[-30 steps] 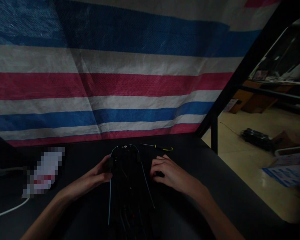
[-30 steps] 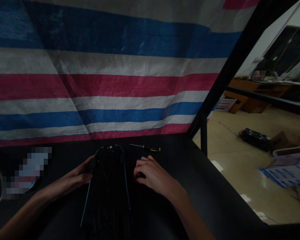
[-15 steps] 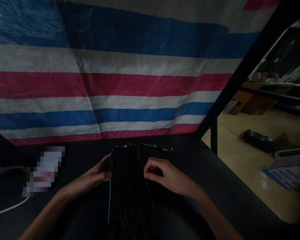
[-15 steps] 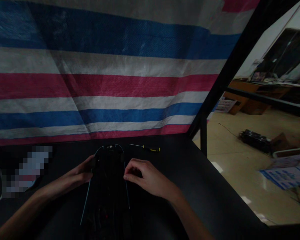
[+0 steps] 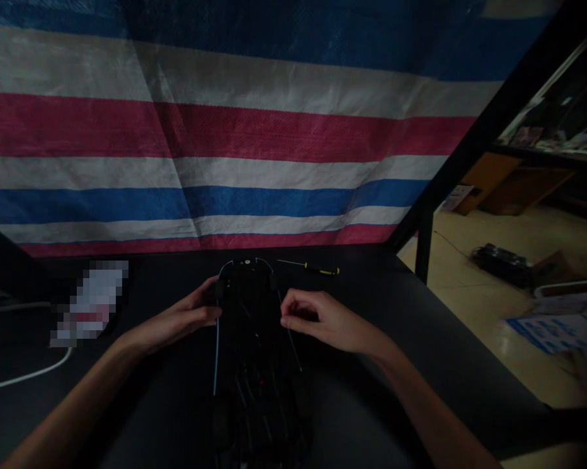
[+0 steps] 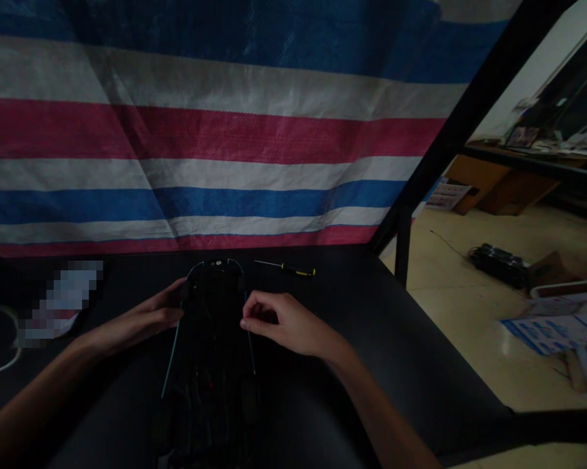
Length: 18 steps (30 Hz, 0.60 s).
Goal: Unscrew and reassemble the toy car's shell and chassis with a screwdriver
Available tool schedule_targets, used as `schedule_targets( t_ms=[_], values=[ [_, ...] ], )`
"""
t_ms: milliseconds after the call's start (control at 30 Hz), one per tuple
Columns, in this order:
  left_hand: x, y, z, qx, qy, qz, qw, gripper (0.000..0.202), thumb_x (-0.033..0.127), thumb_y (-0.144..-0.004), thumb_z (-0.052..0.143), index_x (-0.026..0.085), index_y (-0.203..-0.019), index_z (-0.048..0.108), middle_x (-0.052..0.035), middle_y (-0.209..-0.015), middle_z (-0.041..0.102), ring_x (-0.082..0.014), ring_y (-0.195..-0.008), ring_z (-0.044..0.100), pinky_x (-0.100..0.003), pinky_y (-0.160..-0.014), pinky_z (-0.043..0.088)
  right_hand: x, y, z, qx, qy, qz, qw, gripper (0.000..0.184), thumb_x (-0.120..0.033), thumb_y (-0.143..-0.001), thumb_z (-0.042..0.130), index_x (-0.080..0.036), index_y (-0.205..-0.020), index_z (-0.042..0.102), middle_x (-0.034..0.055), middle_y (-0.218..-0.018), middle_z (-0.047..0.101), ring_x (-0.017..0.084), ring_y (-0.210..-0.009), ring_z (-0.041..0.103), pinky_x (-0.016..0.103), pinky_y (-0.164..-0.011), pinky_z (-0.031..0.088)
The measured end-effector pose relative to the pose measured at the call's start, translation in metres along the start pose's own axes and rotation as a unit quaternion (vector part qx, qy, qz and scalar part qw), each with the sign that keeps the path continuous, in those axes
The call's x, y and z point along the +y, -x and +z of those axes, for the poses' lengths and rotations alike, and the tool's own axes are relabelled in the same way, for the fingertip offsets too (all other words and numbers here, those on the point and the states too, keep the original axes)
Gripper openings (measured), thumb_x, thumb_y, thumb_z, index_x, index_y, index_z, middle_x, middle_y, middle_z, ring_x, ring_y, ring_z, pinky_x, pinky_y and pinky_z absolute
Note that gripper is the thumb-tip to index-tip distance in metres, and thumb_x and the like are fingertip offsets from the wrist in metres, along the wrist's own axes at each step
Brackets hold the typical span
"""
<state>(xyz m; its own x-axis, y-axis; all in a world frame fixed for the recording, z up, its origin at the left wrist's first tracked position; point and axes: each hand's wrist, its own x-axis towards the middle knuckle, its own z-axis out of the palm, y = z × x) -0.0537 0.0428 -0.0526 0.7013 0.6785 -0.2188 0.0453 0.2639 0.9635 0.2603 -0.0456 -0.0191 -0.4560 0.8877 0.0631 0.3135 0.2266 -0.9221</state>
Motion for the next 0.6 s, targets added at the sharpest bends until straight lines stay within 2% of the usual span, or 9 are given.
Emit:
schedule_targets(
  t_ms=[100, 200, 300, 367, 433, 500, 533, 600],
  values=[
    [0.001, -0.001, 0.001, -0.001, -0.007, 0.004, 1.000, 0.077, 0.032, -0.092, 0.068, 0.035, -0.158, 0.030, -0.0047, -0.149, 0.055, -0.0303, -0.136, 0.051, -0.042, -0.112, 0.041, 0.005, -0.001, 0.002, -0.011, -0.041, 0.009, 0.999, 0.020, -0.041, -0.096, 0.064, -0.022, -0.094, 0.056, -0.0024, -0.086, 0.057, 0.012, -0.074, 0.054, 0.025, -0.068, 0.043],
    [0.000, -0.001, 0.002, -0.003, -0.009, -0.003, 1.000, 0.080, 0.032, -0.091, 0.068, 0.034, -0.160, 0.026, -0.0061, -0.148, 0.056, -0.0304, -0.135, 0.052, -0.042, -0.112, 0.041, 0.009, -0.002, 0.006, -0.025, -0.089, 0.022, 0.995, 0.027, -0.046, -0.095, 0.065, -0.022, -0.097, 0.053, -0.0032, -0.084, 0.053, 0.011, -0.069, 0.051, 0.024, -0.062, 0.043],
    [0.000, -0.001, 0.001, 0.001, -0.008, -0.005, 1.000, 0.084, 0.031, -0.091, 0.068, 0.032, -0.161, 0.021, -0.0080, -0.155, 0.049, -0.0307, -0.138, 0.050, -0.042, -0.112, 0.041, 0.011, -0.004, 0.010, -0.039, -0.121, 0.035, 0.991, 0.030, -0.050, -0.095, 0.064, -0.023, -0.102, 0.051, -0.0034, -0.084, 0.051, 0.010, -0.066, 0.050, 0.024, -0.061, 0.043],
    [0.000, -0.001, 0.001, -0.003, -0.010, 0.004, 1.000, 0.082, 0.031, -0.092, 0.067, 0.032, -0.161, 0.023, -0.0080, -0.161, 0.043, -0.0316, -0.141, 0.046, -0.042, -0.112, 0.041, 0.011, -0.005, 0.007, -0.009, -0.108, 0.025, 0.994, 0.029, -0.051, -0.099, 0.055, -0.023, -0.108, 0.052, -0.0039, -0.081, 0.050, 0.011, -0.065, 0.048, 0.025, -0.060, 0.042],
    [-0.001, -0.001, 0.001, -0.010, -0.013, 0.019, 1.000, 0.078, 0.029, -0.093, 0.066, 0.031, -0.160, 0.026, -0.0076, -0.164, 0.038, -0.0321, -0.143, 0.044, -0.043, -0.113, 0.040, 0.013, -0.004, -0.001, 0.080, -0.023, 0.010, 0.997, 0.027, -0.049, -0.104, 0.045, -0.024, -0.113, 0.053, -0.0041, -0.077, 0.049, 0.012, -0.064, 0.048, 0.026, -0.061, 0.041],
    [-0.002, 0.000, 0.000, -0.017, -0.013, 0.029, 0.999, 0.075, 0.026, -0.094, 0.063, 0.032, -0.160, 0.027, -0.0072, -0.166, 0.035, -0.0318, -0.145, 0.041, -0.043, -0.113, 0.040, 0.016, 0.000, -0.015, 0.172, 0.128, 0.010, 0.977, 0.026, -0.046, -0.104, 0.044, -0.026, -0.115, 0.056, -0.0033, -0.076, 0.051, 0.014, -0.066, 0.049, 0.028, -0.064, 0.040],
    [-0.003, 0.000, -0.001, -0.022, -0.010, 0.033, 0.999, 0.074, 0.025, -0.095, 0.063, 0.032, -0.160, 0.027, -0.0073, -0.166, 0.034, -0.0315, -0.145, 0.042, -0.044, -0.113, 0.040, 0.019, 0.002, -0.023, 0.190, 0.204, 0.018, 0.960, 0.025, -0.045, -0.102, 0.049, -0.026, -0.114, 0.060, -0.0032, -0.076, 0.052, 0.014, -0.067, 0.050, 0.029, -0.065, 0.040],
    [-0.005, 0.000, -0.003, -0.031, 0.001, 0.037, 0.999, 0.074, 0.024, -0.095, 0.062, 0.032, -0.160, 0.026, -0.0080, -0.165, 0.036, -0.0310, -0.143, 0.045, -0.044, -0.112, 0.040, 0.026, 0.008, -0.036, 0.154, 0.288, 0.032, 0.944, 0.028, -0.045, -0.097, 0.060, -0.028, -0.118, 0.065, -0.0027, -0.077, 0.056, 0.015, -0.068, 0.052, 0.029, -0.067, 0.041]
  ],
)
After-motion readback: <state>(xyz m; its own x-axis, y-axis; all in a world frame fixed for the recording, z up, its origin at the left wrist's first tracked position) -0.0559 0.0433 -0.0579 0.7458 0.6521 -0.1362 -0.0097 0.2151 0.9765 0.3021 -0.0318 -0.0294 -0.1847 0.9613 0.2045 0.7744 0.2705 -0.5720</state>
